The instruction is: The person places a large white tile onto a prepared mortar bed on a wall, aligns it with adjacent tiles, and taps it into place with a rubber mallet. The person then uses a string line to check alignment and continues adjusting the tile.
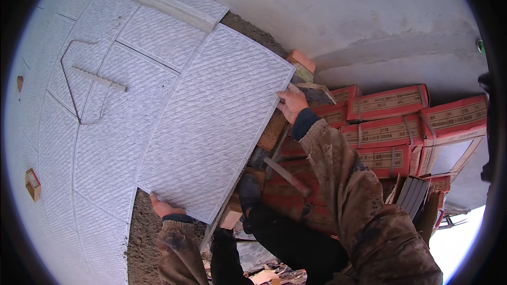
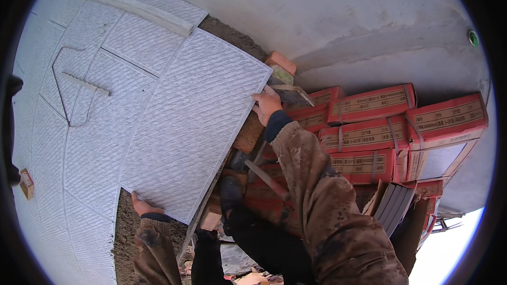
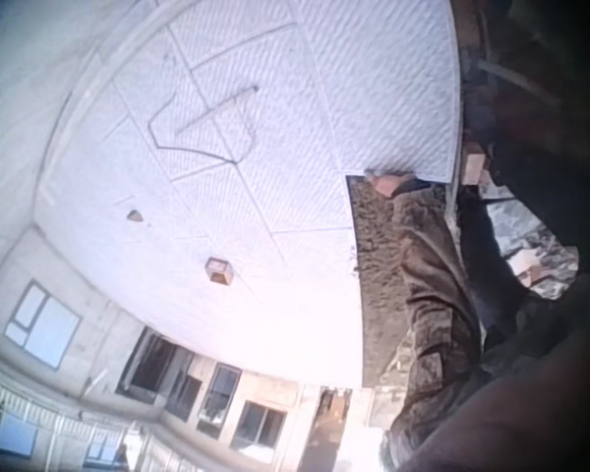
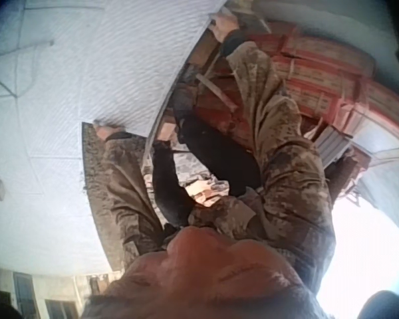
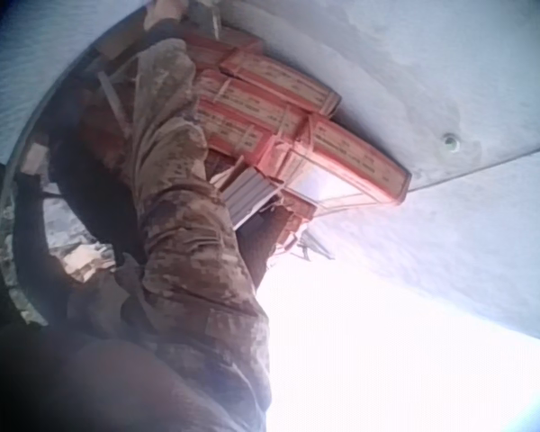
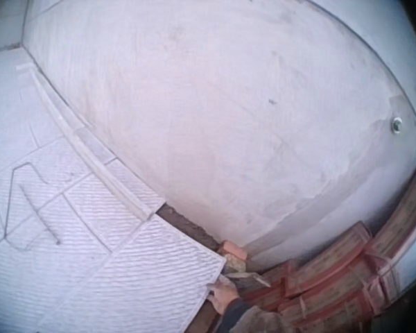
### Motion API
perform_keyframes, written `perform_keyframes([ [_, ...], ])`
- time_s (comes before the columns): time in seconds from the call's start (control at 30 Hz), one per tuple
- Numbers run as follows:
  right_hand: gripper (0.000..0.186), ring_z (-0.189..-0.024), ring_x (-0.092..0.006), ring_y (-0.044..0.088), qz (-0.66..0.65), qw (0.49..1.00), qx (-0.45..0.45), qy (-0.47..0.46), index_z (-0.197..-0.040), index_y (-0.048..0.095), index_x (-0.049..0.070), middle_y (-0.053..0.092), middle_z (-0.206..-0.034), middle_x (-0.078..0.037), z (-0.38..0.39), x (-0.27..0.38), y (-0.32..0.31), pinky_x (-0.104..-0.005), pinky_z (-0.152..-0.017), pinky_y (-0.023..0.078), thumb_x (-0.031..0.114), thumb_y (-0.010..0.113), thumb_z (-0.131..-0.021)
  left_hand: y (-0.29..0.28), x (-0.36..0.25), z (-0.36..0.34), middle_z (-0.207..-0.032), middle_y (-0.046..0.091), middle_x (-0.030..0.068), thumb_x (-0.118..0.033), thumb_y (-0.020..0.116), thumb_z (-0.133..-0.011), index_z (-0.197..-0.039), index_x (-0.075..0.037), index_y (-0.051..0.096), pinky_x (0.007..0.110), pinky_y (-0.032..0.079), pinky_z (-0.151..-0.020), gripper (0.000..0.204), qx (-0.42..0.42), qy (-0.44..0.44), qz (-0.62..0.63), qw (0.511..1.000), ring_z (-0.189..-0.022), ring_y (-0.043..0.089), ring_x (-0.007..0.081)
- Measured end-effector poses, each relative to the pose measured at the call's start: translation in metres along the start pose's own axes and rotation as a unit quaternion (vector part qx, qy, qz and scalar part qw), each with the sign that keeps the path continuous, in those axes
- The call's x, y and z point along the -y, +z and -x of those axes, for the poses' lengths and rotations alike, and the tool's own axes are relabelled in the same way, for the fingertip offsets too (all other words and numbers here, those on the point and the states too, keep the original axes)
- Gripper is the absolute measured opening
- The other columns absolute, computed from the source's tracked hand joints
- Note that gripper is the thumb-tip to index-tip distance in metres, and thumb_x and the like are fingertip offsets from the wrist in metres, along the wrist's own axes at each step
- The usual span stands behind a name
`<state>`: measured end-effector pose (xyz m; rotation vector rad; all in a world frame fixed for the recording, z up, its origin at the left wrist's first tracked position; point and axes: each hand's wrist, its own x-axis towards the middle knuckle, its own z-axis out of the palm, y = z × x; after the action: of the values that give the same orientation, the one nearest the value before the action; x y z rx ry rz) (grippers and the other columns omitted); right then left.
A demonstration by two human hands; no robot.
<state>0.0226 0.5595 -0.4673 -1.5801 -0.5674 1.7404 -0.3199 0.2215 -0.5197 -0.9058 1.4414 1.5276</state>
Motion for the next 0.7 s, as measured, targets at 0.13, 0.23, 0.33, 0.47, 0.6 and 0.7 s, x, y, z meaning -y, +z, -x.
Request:
perform_keyframes([
  [0.13, 0.05, -0.121, -0.0263, 0.053, 0.006, 1.0, 0.005, -0.002, -0.145, 0.04, 0.003, 0.053, -0.137, -0.01, -0.004, -0.003, 0.001, -0.0451, -0.102, 0.045, -0.004, 0.043, -0.096, -0.001, 0.0, 0.0, -0.143, 0.053, 0.0121, -0.053, 0.045, -0.099, -0.142, -0.005, 0.049, 0.045, 0.039, -0.108, 0.064, 0.0, 0.019, -0.034, 0.999, -0.126, 0.052, 0.0316],
  [0.23, 0.049, -0.12, -0.0263, 0.054, 0.01, 1.0, -0.009, 0.0, -0.144, 0.042, 0.003, 0.054, -0.136, -0.01, -0.007, -0.007, 0.002, -0.0452, -0.101, 0.045, -0.004, 0.043, -0.095, 0.002, -0.001, 0.004, -0.144, 0.052, 0.012, -0.053, 0.045, -0.099, -0.143, -0.006, 0.048, 0.045, 0.039, -0.108, 0.064, 0.002, 0.004, -0.031, 1.0, -0.127, 0.052, 0.0315],
  [0.33, 0.047, -0.117, -0.0251, 0.055, 0.015, 1.0, -0.008, -0.004, -0.141, 0.046, 0.004, 0.055, -0.133, -0.01, -0.008, -0.008, 0.001, -0.0447, -0.101, 0.045, -0.003, 0.045, -0.095, 0.005, -0.002, 0.008, -0.145, 0.052, 0.0118, -0.053, 0.045, -0.099, -0.143, -0.006, 0.048, 0.045, 0.039, -0.107, 0.064, -0.009, 0.014, -0.041, 0.999, -0.127, 0.051, 0.0315],
  [0.47, 0.047, -0.116, -0.0251, 0.056, 0.017, 1.0, -0.016, 0.005, -0.142, 0.046, 0.004, 0.056, -0.133, -0.009, -0.011, -0.01, -0.002, -0.0444, -0.1, 0.046, -0.003, 0.045, -0.095, 0.002, 0.001, 0.009, -0.145, 0.052, 0.0116, -0.054, 0.046, -0.099, -0.143, -0.006, 0.048, 0.045, 0.039, -0.108, 0.065, -0.008, 0.015, -0.039, 0.999, -0.127, 0.051, 0.0315],
  [0.6, 0.049, -0.12, -0.0293, 0.054, 0.006, 1.0, -0.018, 0.012, -0.145, 0.039, 0.001, 0.052, -0.138, -0.012, -0.015, -0.014, -0.003, -0.0455, -0.102, 0.046, -0.004, 0.043, -0.096, -0.007, 0.006, 0.0, -0.145, 0.052, 0.0116, -0.054, 0.047, -0.099, -0.143, -0.006, 0.048, 0.045, 0.039, -0.108, 0.065, 0.028, 0.011, -0.007, 1.0, -0.127, 0.051, 0.0315],
  [0.7, 0.05, -0.121, -0.0292, 0.054, 0.021, 1.0, -0.012, 0.008, -0.146, 0.038, 0.001, 0.051, -0.139, -0.012, -0.017, -0.015, -0.003, -0.0455, -0.103, 0.046, -0.004, 0.043, -0.096, -0.014, 0.01, -0.006, -0.145, 0.051, 0.0115, -0.053, 0.047, -0.099, -0.143, -0.005, 0.047, 0.045, 0.038, -0.108, 0.065, 0.02, 0.017, -0.007, 1.0, -0.127, 0.051, 0.0314],
])
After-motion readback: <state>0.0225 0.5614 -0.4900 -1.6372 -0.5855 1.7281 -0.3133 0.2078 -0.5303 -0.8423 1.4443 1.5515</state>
